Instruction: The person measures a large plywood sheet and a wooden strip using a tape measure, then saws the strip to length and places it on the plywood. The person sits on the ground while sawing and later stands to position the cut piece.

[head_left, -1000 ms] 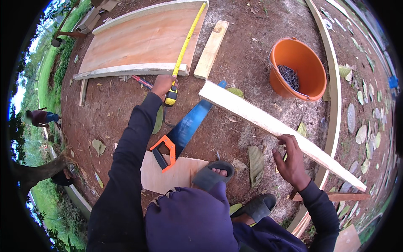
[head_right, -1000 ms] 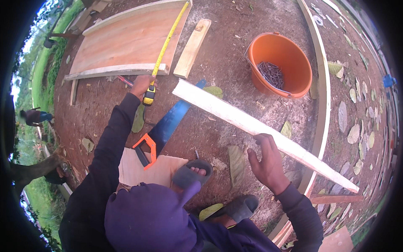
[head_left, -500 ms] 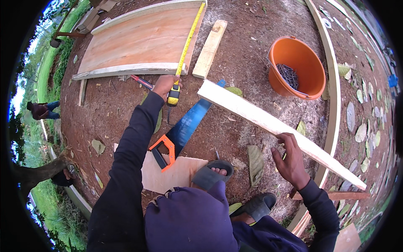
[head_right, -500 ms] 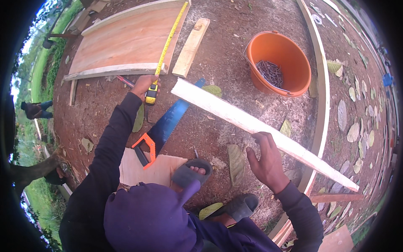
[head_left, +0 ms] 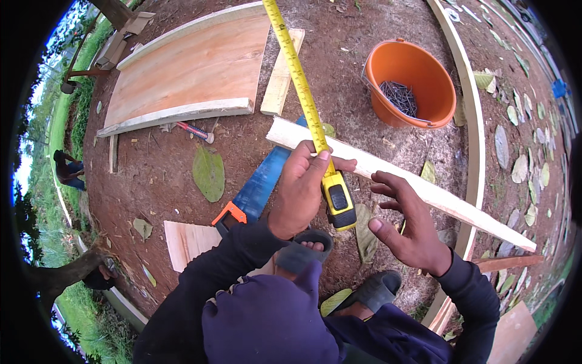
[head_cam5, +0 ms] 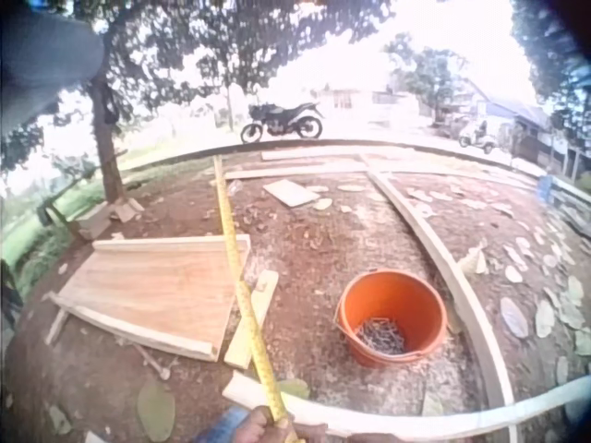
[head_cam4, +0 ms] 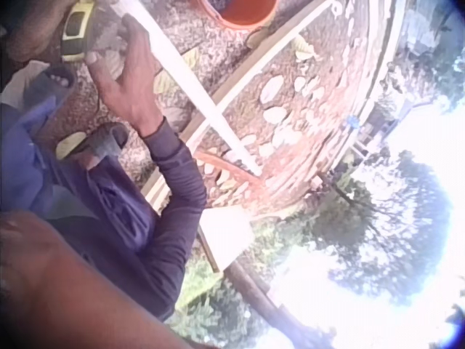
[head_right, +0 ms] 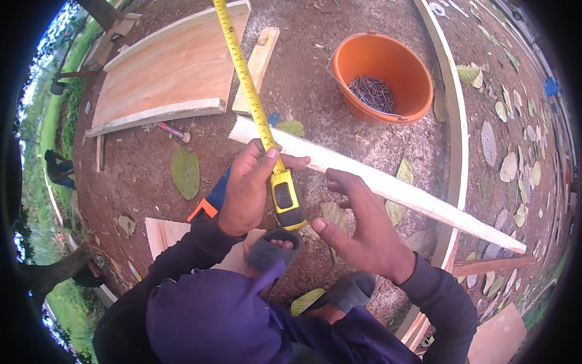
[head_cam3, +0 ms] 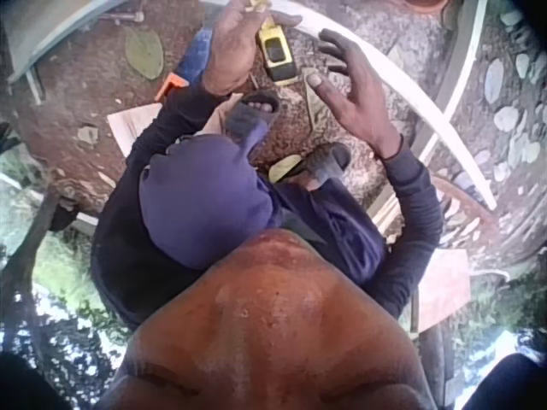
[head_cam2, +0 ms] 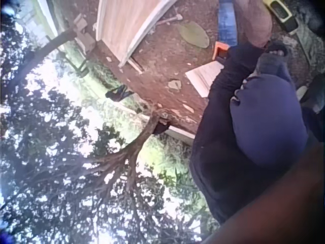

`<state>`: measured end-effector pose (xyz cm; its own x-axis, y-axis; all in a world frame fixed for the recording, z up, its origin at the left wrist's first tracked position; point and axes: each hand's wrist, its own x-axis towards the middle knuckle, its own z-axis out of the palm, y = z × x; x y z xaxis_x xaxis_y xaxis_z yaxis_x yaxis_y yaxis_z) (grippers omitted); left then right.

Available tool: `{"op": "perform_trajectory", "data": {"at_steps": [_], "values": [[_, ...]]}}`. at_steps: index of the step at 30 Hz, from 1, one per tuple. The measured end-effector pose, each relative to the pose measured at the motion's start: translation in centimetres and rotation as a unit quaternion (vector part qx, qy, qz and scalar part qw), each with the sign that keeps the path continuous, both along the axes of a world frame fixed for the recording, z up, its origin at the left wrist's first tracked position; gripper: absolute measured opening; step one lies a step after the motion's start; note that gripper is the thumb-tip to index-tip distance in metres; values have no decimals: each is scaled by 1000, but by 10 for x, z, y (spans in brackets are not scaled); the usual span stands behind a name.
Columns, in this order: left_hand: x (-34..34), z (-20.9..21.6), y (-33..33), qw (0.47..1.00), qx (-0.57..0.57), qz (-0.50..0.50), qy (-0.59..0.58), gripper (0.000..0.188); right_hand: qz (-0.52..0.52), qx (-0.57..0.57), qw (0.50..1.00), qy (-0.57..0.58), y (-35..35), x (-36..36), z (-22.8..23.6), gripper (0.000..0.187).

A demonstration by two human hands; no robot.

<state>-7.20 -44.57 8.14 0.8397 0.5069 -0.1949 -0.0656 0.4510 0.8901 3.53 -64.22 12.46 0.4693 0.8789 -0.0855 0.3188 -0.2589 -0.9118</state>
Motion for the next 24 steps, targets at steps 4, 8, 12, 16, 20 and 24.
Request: {"op": "perform_trajectory", "data": {"at_steps": [4, 8, 12, 16, 20, 24], "values": [[7, -29, -63, 999, 8, -32, 37, 22, -40, -65, 995, 69, 3, -10, 6, 69], [8, -39, -91, 998, -57, -36, 0, 28, -36, -93, 991, 84, -24, -2, -14, 65], [2, -58, -111, 982, 73, -152, 90, 27, -29, -120, 992, -13, -61, 7, -18, 36], [9, -58, -125, 962, -128, -234, 57, 36, -64, -177, 974, -128, -95, 17, -12, 15], [18, -66, -148, 942, -192, -265, 75, 42, -102, -227, 956, -155, -127, 24, -15, 13], [30, -71, -166, 932, -189, -291, 108, 45, -117, -255, 945, -170, -152, 33, -11, 15]]}}
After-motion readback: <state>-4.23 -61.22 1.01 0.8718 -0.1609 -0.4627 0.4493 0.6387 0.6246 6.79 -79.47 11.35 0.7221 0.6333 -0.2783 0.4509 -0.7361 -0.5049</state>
